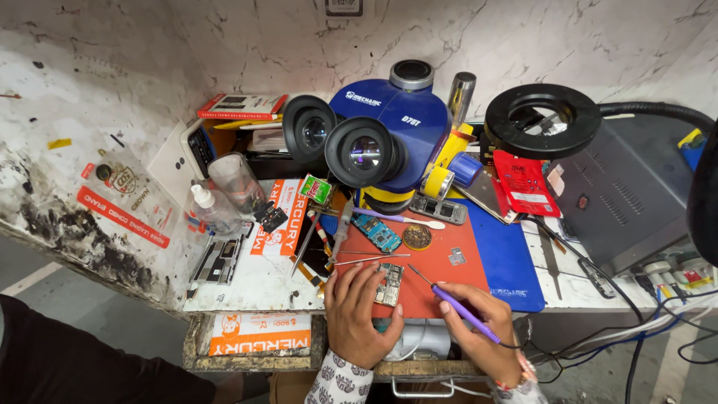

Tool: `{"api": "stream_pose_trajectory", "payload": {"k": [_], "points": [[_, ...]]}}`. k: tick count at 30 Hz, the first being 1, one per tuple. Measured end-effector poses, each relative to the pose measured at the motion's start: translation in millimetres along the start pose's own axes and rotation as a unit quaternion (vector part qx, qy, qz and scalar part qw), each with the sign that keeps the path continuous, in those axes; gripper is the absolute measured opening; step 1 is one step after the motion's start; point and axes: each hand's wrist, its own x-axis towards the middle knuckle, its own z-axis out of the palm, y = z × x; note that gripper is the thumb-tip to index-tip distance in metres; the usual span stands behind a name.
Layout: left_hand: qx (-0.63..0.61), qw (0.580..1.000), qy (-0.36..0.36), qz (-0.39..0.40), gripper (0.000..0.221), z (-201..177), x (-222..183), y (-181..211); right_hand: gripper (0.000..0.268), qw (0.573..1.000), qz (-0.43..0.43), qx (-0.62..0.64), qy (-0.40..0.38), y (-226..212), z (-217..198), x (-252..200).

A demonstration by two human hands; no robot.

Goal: The person solders a small component on a mobile phone circuit board using a soldering iron and flux on a workbench.

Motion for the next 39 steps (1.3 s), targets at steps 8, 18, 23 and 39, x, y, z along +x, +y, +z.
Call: {"api": "stream_pose_trajectory", "payload": {"k": [8, 18, 23, 39], "points": [[-0.012, 1.0, -0.01, -0.002, 0.055, -1, -2, 1, 0.022, 0.995, -0.087, -0.008, 0.037, -6, 8, -11], [-0.025, 0.998, -0.057, -0.017, 0.056, -6, -9, -5, 0.016, 0.994, -0.101, 0.008, 0.043, 14, 9, -19], [-0.019, 0.997, -0.073, -0.002, 0.054, -7, -9, -8, 0.018, 0.989, -0.113, -0.071, 0.058, 13, 9, -18], [-0.003, 0.997, -0.079, 0.016, 0.046, -3, -14, -14, 0.016, 0.992, -0.113, -0.053, 0.028, 8, 7, -14]]}}
